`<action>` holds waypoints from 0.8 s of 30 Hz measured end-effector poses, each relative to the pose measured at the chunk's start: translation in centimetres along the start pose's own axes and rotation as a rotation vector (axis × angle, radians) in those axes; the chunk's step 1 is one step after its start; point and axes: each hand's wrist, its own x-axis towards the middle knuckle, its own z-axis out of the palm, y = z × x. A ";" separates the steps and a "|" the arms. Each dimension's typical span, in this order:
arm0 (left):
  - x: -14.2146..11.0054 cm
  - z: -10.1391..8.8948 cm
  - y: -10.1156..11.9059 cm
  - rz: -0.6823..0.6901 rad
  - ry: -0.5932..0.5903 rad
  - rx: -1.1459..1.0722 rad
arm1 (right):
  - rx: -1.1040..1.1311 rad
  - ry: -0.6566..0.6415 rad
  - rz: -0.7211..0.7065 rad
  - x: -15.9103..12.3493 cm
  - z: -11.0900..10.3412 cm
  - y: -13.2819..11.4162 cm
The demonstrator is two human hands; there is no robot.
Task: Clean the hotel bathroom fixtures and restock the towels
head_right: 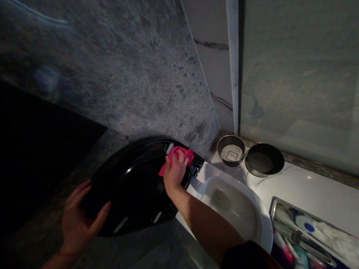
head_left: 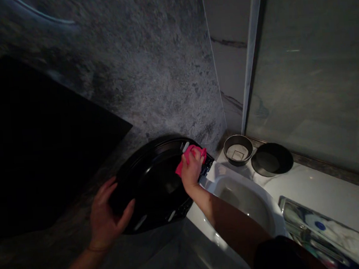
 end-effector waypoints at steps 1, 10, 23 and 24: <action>0.0 0.0 0.0 0.002 0.004 0.001 | -0.005 -0.010 -0.026 0.2 0.2 0.0; 0.0 0.0 0.0 -0.001 -0.004 0.008 | -0.017 -0.128 -0.130 0.8 -1.4 4.9; 0.2 0.3 0.2 -0.035 0.033 0.003 | -0.236 -0.298 -0.264 1.7 -2.0 9.1; 0.3 0.3 0.2 -0.026 0.035 0.008 | -0.232 -0.330 -0.279 1.9 -2.4 9.4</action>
